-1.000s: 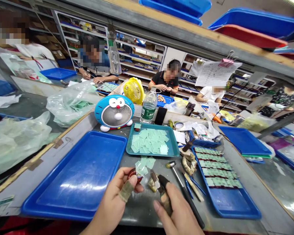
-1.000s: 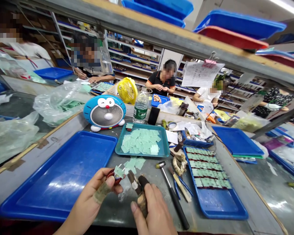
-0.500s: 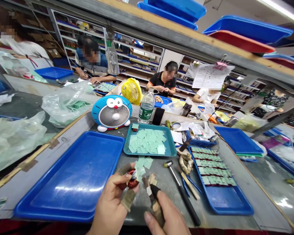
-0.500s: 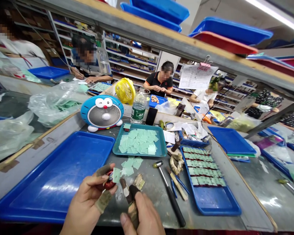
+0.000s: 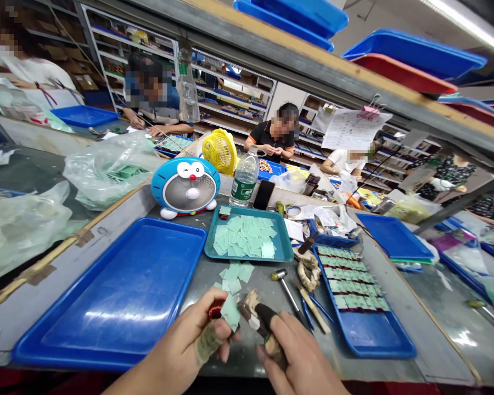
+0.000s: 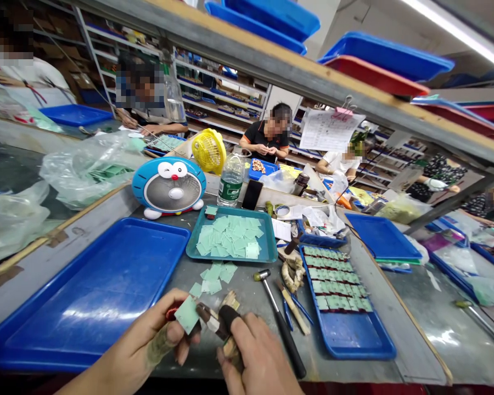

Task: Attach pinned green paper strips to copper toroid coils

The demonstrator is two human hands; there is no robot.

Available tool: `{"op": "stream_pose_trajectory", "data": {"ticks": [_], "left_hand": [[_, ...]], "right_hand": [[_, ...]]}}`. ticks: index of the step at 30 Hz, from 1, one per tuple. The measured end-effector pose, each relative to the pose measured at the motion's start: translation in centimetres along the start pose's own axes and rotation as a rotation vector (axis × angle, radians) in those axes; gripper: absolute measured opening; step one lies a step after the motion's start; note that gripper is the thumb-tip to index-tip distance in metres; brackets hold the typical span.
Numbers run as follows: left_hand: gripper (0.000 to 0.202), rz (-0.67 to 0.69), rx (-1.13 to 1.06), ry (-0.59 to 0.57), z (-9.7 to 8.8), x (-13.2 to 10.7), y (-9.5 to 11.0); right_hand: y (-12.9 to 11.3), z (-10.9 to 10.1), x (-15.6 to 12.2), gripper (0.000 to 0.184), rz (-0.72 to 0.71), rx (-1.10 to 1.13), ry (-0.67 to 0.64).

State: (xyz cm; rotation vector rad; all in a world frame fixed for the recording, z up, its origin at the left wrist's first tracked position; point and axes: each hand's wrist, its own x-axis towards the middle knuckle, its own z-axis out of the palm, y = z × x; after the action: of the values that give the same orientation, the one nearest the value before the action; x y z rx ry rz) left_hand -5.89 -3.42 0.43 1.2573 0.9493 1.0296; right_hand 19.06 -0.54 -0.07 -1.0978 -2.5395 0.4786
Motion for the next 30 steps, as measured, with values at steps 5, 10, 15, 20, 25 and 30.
{"op": "stream_pose_trajectory", "data": {"ticks": [5,10,15,20,25,30], "left_hand": [[0.048,0.015,0.016,0.09,0.9,-0.2,-0.7],[0.053,-0.003,-0.016,0.002,0.4,-0.1,-0.1],[0.048,0.04,0.13,-0.024,0.0,-0.3,1.3],[0.047,0.081,0.214,0.019,-0.3,-0.5,1.2],[0.048,0.074,0.142,-0.003,-0.8,-0.9,1.4],[0.05,0.101,0.132,0.003,-0.8,-0.9,2.1]], "right_hand": [[-0.2,-0.1,0.3,0.036,0.007,-0.088,0.125],[0.3,-1.7,1.3,0.034,-0.077,-0.036,-0.023],[0.1,-3.5,1.3,0.034,-0.104,-0.11,-0.059],[-0.7,-6.0,2.1,0.025,-0.14,-0.26,-0.184],[-0.4,-4.6,1.9,0.028,-0.078,-0.101,-0.159],[-0.2,-3.4,1.4,0.029,-0.115,-0.021,-0.071]]}}
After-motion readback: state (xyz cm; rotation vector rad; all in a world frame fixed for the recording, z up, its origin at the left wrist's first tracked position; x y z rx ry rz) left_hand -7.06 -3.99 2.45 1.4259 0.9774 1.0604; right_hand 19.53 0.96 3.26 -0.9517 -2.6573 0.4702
